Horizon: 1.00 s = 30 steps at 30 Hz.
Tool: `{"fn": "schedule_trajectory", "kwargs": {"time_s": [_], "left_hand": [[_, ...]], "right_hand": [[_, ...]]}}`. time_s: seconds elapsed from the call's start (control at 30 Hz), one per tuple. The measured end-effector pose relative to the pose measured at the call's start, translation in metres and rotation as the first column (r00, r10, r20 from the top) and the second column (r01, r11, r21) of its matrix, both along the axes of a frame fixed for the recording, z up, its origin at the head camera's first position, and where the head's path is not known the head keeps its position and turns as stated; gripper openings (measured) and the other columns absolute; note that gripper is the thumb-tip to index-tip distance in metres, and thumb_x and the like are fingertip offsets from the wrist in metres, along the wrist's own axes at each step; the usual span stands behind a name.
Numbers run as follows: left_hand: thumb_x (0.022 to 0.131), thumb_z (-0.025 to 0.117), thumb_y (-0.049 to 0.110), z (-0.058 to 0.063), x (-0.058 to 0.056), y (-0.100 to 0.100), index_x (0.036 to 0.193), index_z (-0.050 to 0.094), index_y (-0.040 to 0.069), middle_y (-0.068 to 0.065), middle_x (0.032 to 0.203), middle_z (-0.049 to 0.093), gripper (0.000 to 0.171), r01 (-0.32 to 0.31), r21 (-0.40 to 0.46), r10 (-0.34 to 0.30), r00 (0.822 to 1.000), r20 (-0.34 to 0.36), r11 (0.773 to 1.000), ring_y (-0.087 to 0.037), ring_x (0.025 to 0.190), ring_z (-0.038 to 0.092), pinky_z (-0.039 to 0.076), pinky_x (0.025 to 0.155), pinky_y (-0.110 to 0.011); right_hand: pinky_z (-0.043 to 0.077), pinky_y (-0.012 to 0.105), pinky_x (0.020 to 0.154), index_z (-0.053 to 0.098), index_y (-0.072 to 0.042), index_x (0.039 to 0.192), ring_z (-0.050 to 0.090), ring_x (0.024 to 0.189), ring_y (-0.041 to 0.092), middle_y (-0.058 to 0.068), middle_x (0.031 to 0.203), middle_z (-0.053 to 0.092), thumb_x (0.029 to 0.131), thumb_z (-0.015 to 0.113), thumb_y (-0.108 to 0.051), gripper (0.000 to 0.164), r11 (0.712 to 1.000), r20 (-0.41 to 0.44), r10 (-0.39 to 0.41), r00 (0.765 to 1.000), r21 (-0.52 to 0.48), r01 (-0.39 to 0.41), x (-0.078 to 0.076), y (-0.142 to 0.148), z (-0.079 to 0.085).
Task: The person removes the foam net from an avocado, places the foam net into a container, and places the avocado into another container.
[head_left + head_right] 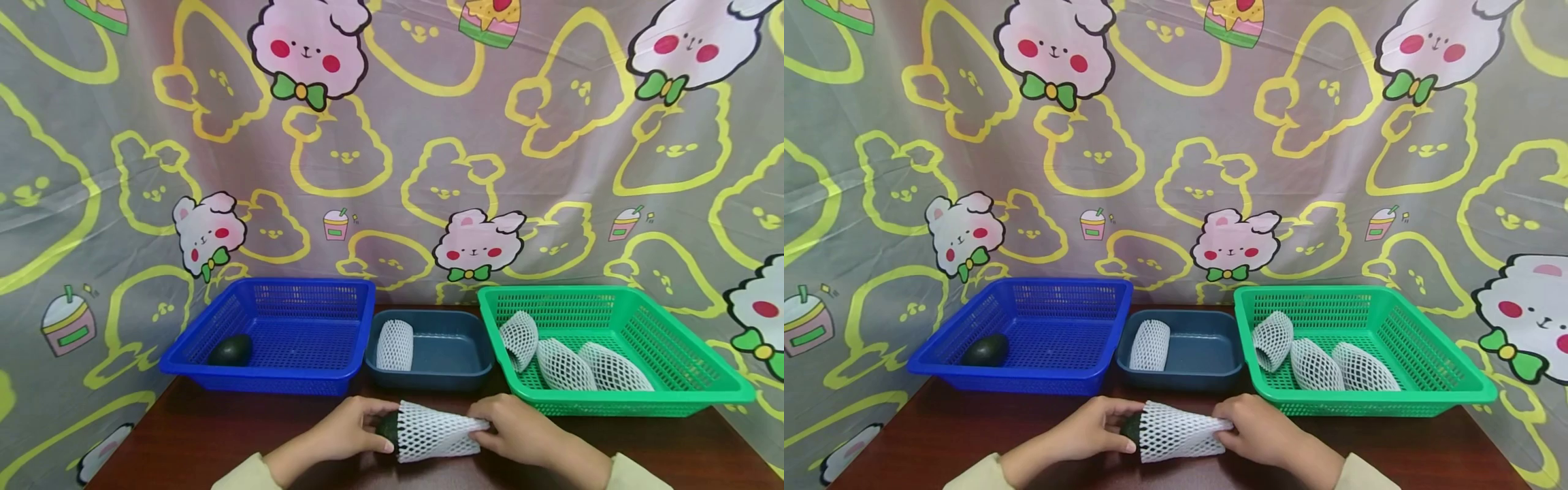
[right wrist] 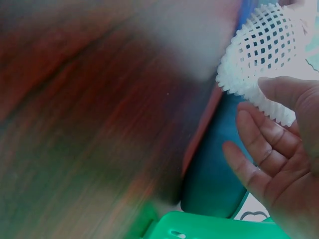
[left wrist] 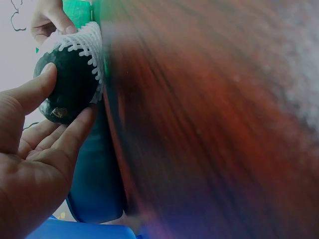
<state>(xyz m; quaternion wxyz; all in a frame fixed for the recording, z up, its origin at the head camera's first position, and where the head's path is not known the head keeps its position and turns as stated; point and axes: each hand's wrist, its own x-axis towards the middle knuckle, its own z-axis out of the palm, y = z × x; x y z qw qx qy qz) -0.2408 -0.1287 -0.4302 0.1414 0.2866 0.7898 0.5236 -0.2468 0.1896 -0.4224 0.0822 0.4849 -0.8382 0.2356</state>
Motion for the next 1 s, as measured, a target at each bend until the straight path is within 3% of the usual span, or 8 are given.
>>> {"fn": "schedule_trajectory", "kwargs": {"time_s": [0.13,0.3,0.5,0.63,0.8,1.0], "left_hand": [[0.076,0.08,-0.003,0.0,0.001,-0.002,0.125,0.061,-0.003,-0.011,0.112,0.066,0.053,-0.001,0.008,0.0,1.0,0.011,1.0,-0.01,0.097,0.063,0.053,0.081,-0.025],[0.076,0.079,-0.003,0.0,0.002,-0.003,0.125,0.061,-0.003,-0.01,0.111,0.067,0.053,-0.003,0.007,0.003,1.0,0.013,1.0,-0.01,0.095,0.064,0.053,0.081,-0.025],[0.075,0.079,-0.005,0.0,0.004,-0.002,0.125,0.06,-0.005,-0.01,0.11,0.067,0.053,0.001,0.016,-0.001,1.0,0.016,1.0,-0.009,0.095,0.064,0.053,0.081,-0.025],[0.075,0.08,-0.004,0.0,0.004,-0.003,0.125,0.061,-0.004,-0.009,0.11,0.067,0.053,0.002,0.009,-0.002,1.0,0.012,1.0,-0.009,0.095,0.064,0.053,0.08,-0.024],[0.076,0.08,-0.002,0.0,0.003,-0.003,0.125,0.061,-0.003,-0.008,0.111,0.067,0.053,0.005,-0.006,-0.005,1.0,-0.004,1.0,-0.009,0.095,0.064,0.052,0.08,-0.023],[0.075,0.081,0.0,-0.001,0.003,-0.002,0.124,0.061,-0.004,-0.007,0.11,0.068,0.053,0.014,-0.011,-0.014,0.999,-0.033,1.0,-0.007,0.095,0.063,0.052,0.079,-0.022]], "right_hand": [[0.041,0.012,0.062,0.062,-0.023,0.082,0.048,0.07,-0.004,-0.021,0.08,0.054,0.085,0.073,-0.011,0.017,1.0,-0.007,-0.015,1.0,0.022,0.016,0.003,-0.001,0.002],[0.05,0.025,0.07,0.066,-0.019,0.095,0.054,0.081,0.0,-0.016,0.092,0.06,0.086,0.074,-0.017,0.013,0.99,0.073,-0.095,0.993,0.108,0.087,0.006,-0.002,0.007],[0.051,0.034,0.083,0.063,-0.007,0.117,0.058,0.098,0.01,-0.002,0.11,0.063,0.082,0.078,-0.031,0.046,0.972,0.119,-0.153,0.981,0.195,0.128,0.01,-0.01,0.012],[0.05,0.033,0.084,0.062,-0.009,0.12,0.056,0.097,0.008,-0.004,0.111,0.062,0.082,0.077,-0.039,0.051,0.97,0.142,-0.16,0.977,0.208,0.129,0.012,-0.018,0.016],[0.051,0.031,0.08,0.064,-0.011,0.116,0.055,0.09,0.004,-0.007,0.105,0.062,0.081,0.078,-0.036,0.045,0.971,0.132,-0.153,0.979,0.205,0.124,0.011,-0.03,0.022],[0.05,0.025,0.069,0.068,-0.014,0.102,0.055,0.079,-0.001,-0.013,0.093,0.063,0.082,0.079,-0.026,0.026,0.969,0.11,-0.137,0.984,0.223,0.109,0.009,-0.039,0.024]]}}
